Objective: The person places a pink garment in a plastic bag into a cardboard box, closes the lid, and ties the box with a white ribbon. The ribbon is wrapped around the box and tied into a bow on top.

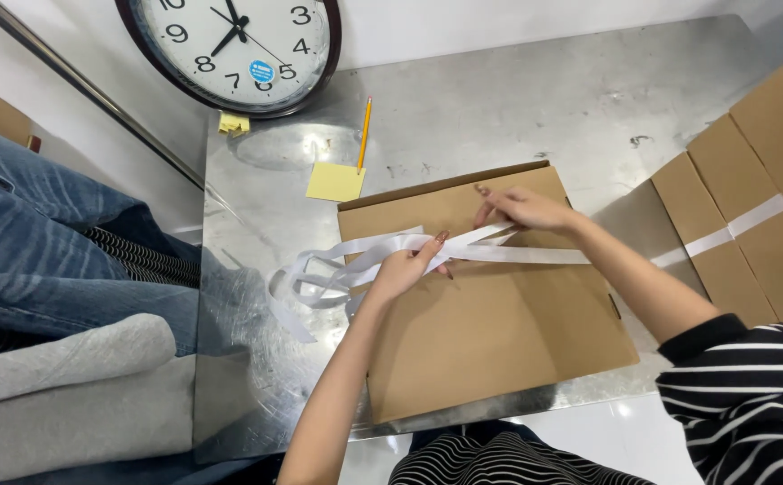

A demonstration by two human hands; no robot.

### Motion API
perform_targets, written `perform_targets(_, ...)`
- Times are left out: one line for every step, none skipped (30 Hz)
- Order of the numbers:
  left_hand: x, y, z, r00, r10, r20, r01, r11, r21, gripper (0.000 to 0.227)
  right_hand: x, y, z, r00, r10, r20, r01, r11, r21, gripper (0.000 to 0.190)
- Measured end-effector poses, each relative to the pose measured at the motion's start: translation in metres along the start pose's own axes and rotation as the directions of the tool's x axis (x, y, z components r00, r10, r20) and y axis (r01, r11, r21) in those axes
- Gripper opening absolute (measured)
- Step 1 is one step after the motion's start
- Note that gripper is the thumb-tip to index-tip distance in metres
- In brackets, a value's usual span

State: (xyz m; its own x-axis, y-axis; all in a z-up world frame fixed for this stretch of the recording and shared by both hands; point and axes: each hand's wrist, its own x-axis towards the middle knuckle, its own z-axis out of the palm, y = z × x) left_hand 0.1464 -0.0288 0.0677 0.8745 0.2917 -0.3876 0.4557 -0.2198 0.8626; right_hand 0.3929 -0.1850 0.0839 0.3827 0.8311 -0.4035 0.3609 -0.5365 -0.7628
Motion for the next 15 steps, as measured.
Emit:
perform_targets(-0.003,0.008,0.000,1.000,0.001,-0.001,-0.001,1.000,-0.001,0.054,-0.012,0.000,-0.017,1.000,-0.001,0.000,0.001,1.000,-0.002,0.053)
perform_targets(-0.007,0.015,0.000,1.000,0.023,-0.012,-0.023,1.000,-0.006,0.050,-0.025,0.001,-0.034,0.998,-0.011,-0.065,0.004,0.994,-0.112,0.050)
perform_targets(-0.011,0.022,0.001,0.999,0.044,-0.020,-0.044,0.999,-0.010,0.046,-0.037,0.002,-0.050,0.991,-0.028,-0.129,-0.001,0.976,-0.219,0.047)
perform_targets(-0.006,0.016,0.001,0.999,0.044,-0.021,-0.044,0.999,-0.011,0.046,-0.046,0.019,-0.070,0.991,-0.028,-0.129,-0.001,0.976,-0.220,0.047)
perform_targets(0.000,0.009,0.001,0.997,0.070,-0.035,-0.071,0.997,-0.028,0.045,-0.055,0.036,-0.090,0.970,-0.015,-0.243,-0.079,0.925,-0.373,0.053)
perform_targets(0.006,0.003,0.001,0.994,0.095,-0.050,-0.097,0.994,-0.044,0.043,-0.063,0.054,-0.111,0.935,-0.024,-0.354,-0.169,0.847,-0.504,0.060)
perform_targets(0.000,0.013,0.001,0.994,0.096,-0.051,-0.098,0.994,-0.045,0.043,-0.076,0.054,-0.132,0.935,-0.024,-0.354,-0.169,0.846,-0.506,0.060)
perform_targets(-0.005,0.024,0.001,0.998,-0.048,-0.031,0.048,0.999,-0.007,0.051,-0.089,0.055,-0.153,0.906,0.016,-0.424,-0.297,0.738,-0.606,0.065)
perform_targets(-0.010,0.034,0.000,0.981,-0.191,-0.018,0.192,0.981,0.032,0.061,-0.100,0.054,-0.174,0.867,0.038,-0.496,-0.415,0.606,-0.679,0.070)
perform_targets(-0.009,0.032,0.002,0.981,-0.190,-0.021,0.191,0.981,0.031,0.061,-0.109,0.070,-0.190,0.868,0.035,-0.496,-0.413,0.605,-0.681,0.070)
perform_targets(-0.008,0.030,0.003,0.977,-0.205,-0.056,0.206,0.978,0.014,0.061,-0.117,0.085,-0.206,0.826,0.029,-0.562,-0.467,0.592,-0.656,0.080)
perform_targets(-0.007,0.028,0.005,0.971,-0.220,-0.091,0.220,0.975,-0.004,0.065,-0.125,0.101,-0.222,0.780,0.022,-0.625,-0.520,0.580,-0.628,0.092)
perform_targets(-0.010,0.034,0.004,0.970,-0.221,-0.096,0.222,0.975,-0.006,0.065,-0.122,0.126,-0.232,0.782,0.018,-0.623,-0.515,0.581,-0.630,0.092)
perform_targets(-0.012,0.040,0.004,0.956,-0.275,-0.103,0.278,0.961,0.014,0.064,-0.119,0.152,-0.241,0.745,-0.090,-0.661,-0.558,0.459,-0.691,0.075)
perform_targets(-0.015,0.045,0.004,0.938,-0.328,-0.110,0.333,0.942,0.033,0.064,-0.116,0.177,-0.250,0.705,-0.204,-0.679,-0.604,0.330,-0.726,0.058)
